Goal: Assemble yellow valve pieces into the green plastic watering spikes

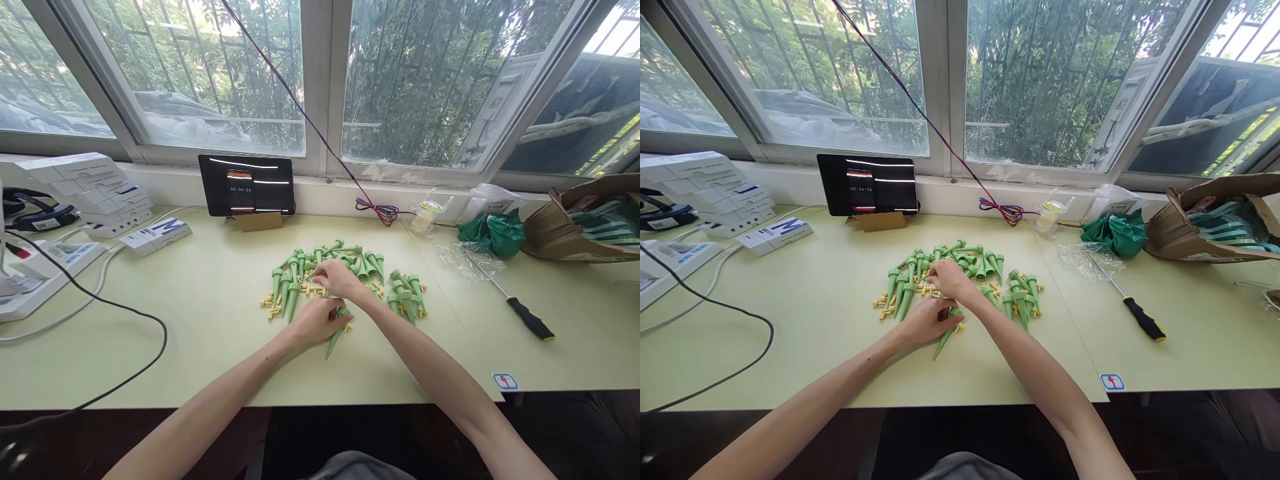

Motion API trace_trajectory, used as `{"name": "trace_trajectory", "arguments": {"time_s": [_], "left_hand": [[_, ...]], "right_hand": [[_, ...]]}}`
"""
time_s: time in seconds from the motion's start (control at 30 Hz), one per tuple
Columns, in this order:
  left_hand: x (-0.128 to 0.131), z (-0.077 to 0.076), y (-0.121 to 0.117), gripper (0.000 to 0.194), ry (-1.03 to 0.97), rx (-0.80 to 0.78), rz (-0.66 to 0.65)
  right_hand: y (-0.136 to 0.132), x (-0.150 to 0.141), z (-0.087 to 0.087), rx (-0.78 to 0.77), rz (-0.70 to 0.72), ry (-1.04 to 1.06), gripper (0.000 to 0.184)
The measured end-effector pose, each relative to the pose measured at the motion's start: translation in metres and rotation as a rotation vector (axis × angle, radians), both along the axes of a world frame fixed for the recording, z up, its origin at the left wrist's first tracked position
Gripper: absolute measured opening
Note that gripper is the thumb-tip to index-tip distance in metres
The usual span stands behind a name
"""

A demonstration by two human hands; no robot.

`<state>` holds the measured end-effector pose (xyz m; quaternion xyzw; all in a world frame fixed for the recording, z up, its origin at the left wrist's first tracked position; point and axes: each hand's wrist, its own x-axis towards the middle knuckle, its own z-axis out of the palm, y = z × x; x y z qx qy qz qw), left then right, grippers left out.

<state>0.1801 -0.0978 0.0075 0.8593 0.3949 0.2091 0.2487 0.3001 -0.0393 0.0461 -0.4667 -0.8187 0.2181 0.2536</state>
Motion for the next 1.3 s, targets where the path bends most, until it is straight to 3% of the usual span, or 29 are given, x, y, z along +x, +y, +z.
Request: {"name": "trace_trajectory", "arguments": {"time_s": [0.17,0.3,0.43,0.83,1.03,1.17,1.3], "left_hand": [[0.000,0.004,0.004,0.033,0.000,0.087,0.191],[0.000,0.007,0.005,0.040,0.031,0.122,0.281],[-0.003,0.006,0.008,0.036,0.008,0.113,0.259],[-0.017,0.009,0.020,0.027,-0.070,0.074,0.015],[-0.026,0.016,0.029,0.039,-0.122,0.069,0.135],[-0.031,0.013,0.036,0.033,-0.147,0.069,0.256],[-0.029,0.007,0.037,0.030,-0.088,0.126,0.237]], "right_hand": [[-0.016,0.027,-0.004,0.082,-0.203,0.045,0.013],[-0.030,0.041,-0.016,0.117,-0.264,-0.018,0.015],[-0.036,0.048,-0.028,0.095,-0.298,-0.085,0.018],[-0.037,0.046,-0.041,0.077,-0.297,-0.252,0.016],[-0.040,0.045,-0.042,0.058,-0.281,-0.194,0.017],[-0.040,0.046,-0.043,0.042,-0.271,-0.142,0.014],[-0.039,0.048,-0.044,0.008,-0.269,-0.107,0.014]]}}
